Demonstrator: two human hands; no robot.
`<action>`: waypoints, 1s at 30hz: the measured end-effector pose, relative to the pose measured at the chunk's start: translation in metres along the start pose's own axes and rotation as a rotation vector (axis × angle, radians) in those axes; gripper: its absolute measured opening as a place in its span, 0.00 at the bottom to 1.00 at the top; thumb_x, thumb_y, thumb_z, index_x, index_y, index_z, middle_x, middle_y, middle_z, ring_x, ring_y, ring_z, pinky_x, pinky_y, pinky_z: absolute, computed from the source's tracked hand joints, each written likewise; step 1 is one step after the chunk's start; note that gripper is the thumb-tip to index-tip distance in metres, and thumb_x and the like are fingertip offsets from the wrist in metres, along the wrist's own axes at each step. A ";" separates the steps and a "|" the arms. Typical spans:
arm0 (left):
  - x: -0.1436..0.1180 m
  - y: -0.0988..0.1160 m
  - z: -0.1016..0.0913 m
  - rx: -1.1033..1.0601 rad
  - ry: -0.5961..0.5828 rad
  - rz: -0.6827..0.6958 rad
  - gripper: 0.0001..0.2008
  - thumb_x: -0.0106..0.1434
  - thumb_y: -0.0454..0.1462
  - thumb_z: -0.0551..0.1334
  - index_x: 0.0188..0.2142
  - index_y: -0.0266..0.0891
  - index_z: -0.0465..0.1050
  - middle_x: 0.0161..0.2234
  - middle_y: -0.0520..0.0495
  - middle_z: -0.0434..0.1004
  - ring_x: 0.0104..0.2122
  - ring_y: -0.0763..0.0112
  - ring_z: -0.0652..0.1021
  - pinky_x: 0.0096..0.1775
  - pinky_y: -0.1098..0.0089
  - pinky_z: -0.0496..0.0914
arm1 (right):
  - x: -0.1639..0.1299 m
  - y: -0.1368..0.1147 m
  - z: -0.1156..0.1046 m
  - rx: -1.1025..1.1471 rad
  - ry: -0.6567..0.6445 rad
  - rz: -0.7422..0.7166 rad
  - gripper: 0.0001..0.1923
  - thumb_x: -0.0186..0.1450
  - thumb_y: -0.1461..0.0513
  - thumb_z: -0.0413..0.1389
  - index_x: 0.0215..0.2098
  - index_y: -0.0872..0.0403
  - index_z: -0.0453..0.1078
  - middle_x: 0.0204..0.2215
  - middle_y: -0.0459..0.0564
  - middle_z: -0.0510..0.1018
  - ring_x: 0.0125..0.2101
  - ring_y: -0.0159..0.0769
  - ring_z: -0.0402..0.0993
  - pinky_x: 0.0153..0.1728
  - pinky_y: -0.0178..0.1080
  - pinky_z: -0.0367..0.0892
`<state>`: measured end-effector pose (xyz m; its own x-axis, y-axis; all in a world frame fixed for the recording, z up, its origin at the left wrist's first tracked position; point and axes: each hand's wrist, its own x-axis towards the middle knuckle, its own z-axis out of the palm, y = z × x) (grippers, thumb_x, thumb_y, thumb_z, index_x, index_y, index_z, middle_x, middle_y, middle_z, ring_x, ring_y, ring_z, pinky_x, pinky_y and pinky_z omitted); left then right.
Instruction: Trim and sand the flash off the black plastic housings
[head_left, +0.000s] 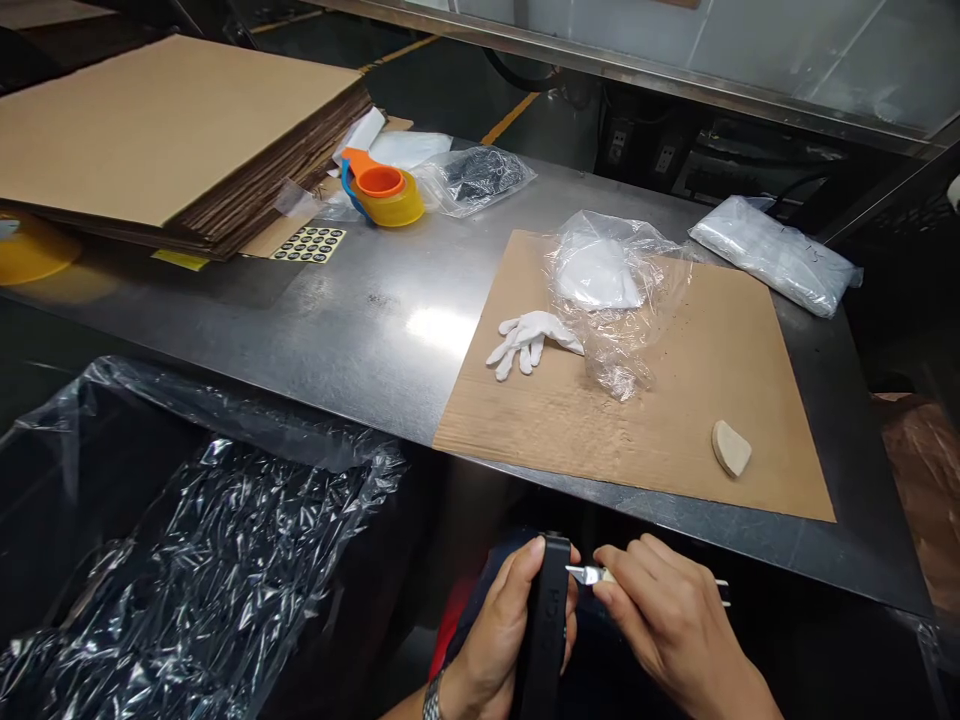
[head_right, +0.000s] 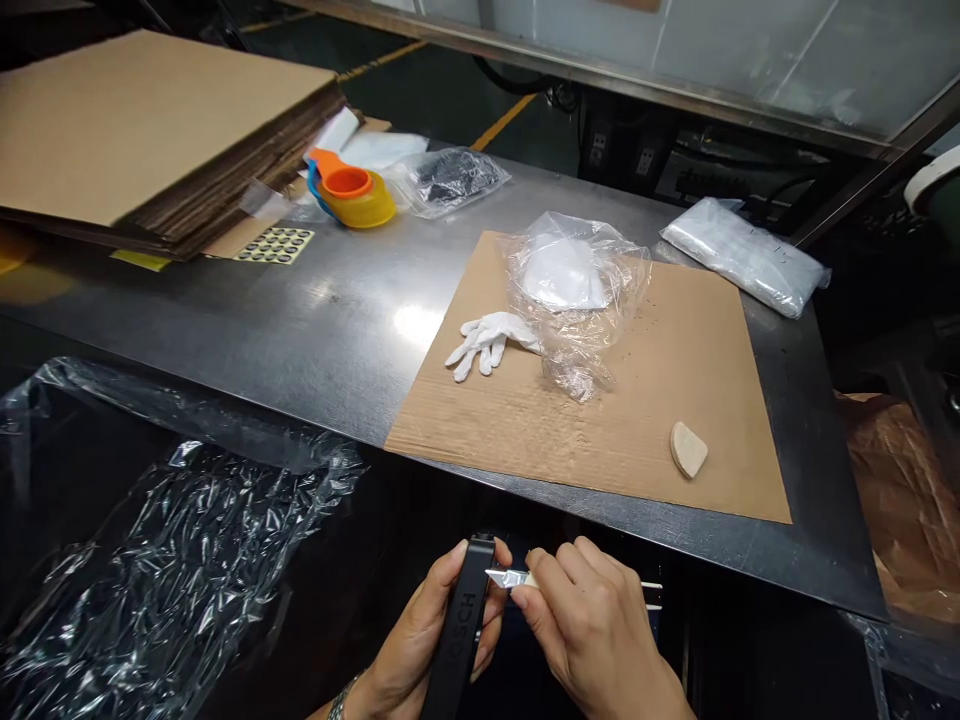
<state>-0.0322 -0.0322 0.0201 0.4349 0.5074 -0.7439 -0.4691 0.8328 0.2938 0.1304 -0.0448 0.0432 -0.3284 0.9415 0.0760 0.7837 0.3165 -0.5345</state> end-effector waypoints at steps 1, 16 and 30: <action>0.000 0.000 0.000 0.005 0.005 0.001 0.22 0.55 0.54 0.58 0.35 0.37 0.66 0.17 0.55 0.65 0.12 0.80 0.64 0.14 0.79 0.58 | 0.000 0.000 0.000 0.001 -0.002 -0.002 0.10 0.68 0.61 0.45 0.37 0.54 0.68 0.23 0.46 0.68 0.24 0.31 0.60 0.23 0.34 0.53; 0.000 0.000 0.000 -0.006 -0.057 -0.004 0.21 0.57 0.53 0.56 0.34 0.36 0.67 0.16 0.56 0.64 0.11 0.81 0.63 0.13 0.79 0.57 | 0.001 0.009 0.009 -0.022 0.095 0.024 0.11 0.68 0.61 0.46 0.43 0.56 0.67 0.25 0.49 0.71 0.26 0.33 0.65 0.28 0.35 0.58; 0.001 -0.003 -0.002 0.123 0.073 0.057 0.21 0.53 0.53 0.61 0.36 0.40 0.64 0.17 0.57 0.65 0.14 0.78 0.66 0.17 0.77 0.60 | 0.031 -0.001 0.021 0.665 -0.147 0.377 0.17 0.65 0.51 0.47 0.25 0.54 0.60 0.19 0.40 0.60 0.20 0.25 0.56 0.22 0.29 0.56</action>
<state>-0.0316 -0.0347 0.0172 0.3508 0.5408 -0.7645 -0.3917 0.8263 0.4048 0.1081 -0.0183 0.0285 -0.2053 0.9319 -0.2989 0.3910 -0.2019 -0.8980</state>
